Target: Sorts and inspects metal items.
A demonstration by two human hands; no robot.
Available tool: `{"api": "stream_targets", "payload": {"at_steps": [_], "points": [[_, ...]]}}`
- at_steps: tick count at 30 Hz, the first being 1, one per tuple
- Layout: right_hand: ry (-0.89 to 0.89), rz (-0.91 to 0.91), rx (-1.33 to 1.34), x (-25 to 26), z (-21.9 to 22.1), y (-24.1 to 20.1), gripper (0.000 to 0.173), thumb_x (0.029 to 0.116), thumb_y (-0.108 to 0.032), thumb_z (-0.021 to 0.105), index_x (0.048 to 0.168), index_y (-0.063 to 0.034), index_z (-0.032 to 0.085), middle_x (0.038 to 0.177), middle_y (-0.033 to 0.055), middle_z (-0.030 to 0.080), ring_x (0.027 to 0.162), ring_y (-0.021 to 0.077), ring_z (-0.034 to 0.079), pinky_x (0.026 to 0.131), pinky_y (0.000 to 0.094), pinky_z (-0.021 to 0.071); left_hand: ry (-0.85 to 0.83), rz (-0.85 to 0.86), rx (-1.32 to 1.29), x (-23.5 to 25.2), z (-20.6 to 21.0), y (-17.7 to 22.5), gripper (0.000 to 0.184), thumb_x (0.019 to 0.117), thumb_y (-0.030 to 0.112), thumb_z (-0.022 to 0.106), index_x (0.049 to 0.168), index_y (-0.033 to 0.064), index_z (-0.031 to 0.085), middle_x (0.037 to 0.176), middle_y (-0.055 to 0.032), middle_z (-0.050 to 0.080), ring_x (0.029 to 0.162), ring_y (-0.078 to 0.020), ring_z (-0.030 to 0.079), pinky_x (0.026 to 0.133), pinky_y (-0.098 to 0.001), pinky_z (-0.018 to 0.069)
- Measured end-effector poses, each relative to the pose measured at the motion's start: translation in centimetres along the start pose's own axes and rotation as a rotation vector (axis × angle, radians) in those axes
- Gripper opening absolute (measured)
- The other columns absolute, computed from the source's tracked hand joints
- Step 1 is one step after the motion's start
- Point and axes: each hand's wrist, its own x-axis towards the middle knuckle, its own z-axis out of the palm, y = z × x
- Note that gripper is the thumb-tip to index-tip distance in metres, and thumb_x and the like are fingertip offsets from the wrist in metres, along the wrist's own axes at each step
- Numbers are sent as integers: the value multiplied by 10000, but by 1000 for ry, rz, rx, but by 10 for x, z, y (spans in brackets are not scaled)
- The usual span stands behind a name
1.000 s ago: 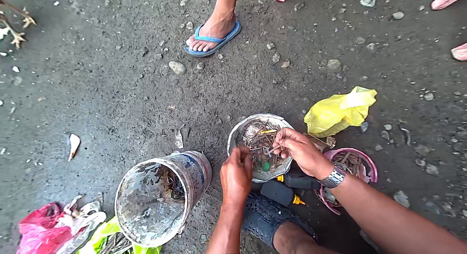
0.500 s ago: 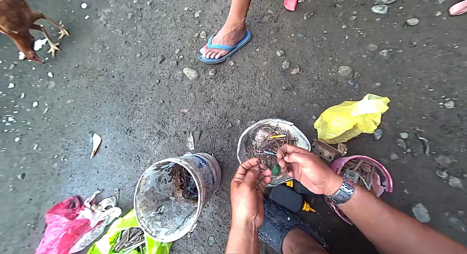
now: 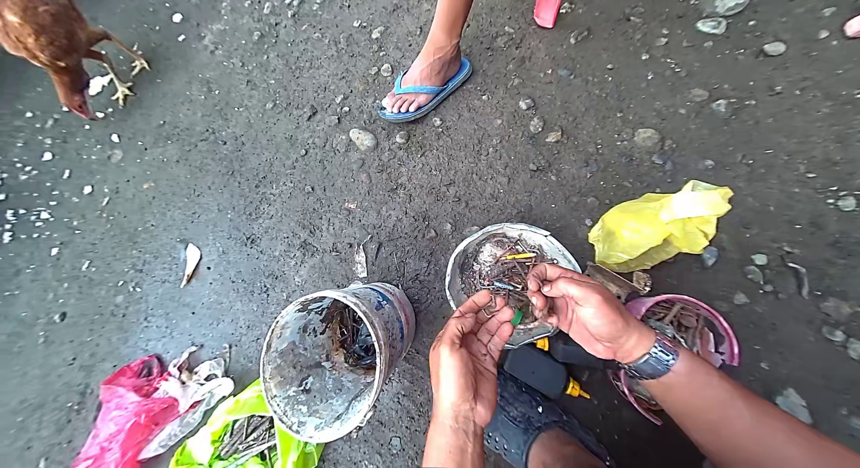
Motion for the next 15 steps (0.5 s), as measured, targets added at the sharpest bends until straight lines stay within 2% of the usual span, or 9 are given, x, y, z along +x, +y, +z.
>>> {"api": "stream_targets", "payload": {"at_steps": [4,8,10,12,13,15], "points": [[-4,-4,8,0,3,0,253,972,-155,395,935,-99,639,787,55,649,648,98,617,589,222,513,-12,43,6,-13,-5,10,443,1094,136,273,1287,-107,589,1124,-278,705,982,-336,741,870,-411,618],[-29,9,-31,3,6,2,268,972,-165,372,939,-117,634,795,45,658,671,106,634,599,229,523,-43,144,25,-41,-18,29,428,1116,182,307,1251,-88,611,1053,-248,716,896,-293,749,783,-383,635],[-29,-15,-53,3,3,4,272,964,-183,395,944,-139,663,798,31,662,671,99,625,582,226,509,-123,291,47,-66,-34,49,356,1093,170,390,1220,-60,630,1033,-233,711,857,-273,739,747,-372,631],[-44,-44,-82,6,-1,8,268,959,-212,431,974,-180,696,812,8,667,678,90,622,578,235,517,-160,532,118,-96,-66,84,247,1052,178,541,1156,8,688,998,-193,725,812,-221,736,719,-333,628],[-53,-43,-83,6,-2,10,266,957,-222,436,982,-196,700,816,0,662,678,86,622,577,235,525,-113,658,176,-114,-87,104,218,1039,187,571,1132,47,710,976,-154,725,789,-183,721,706,-306,616],[-67,-36,-83,6,-6,12,277,969,-233,429,984,-223,705,813,-17,660,671,72,630,578,224,543,180,887,291,-144,-127,138,214,1039,140,499,1080,83,701,909,-87,727,727,-129,699,656,-266,599]]}}
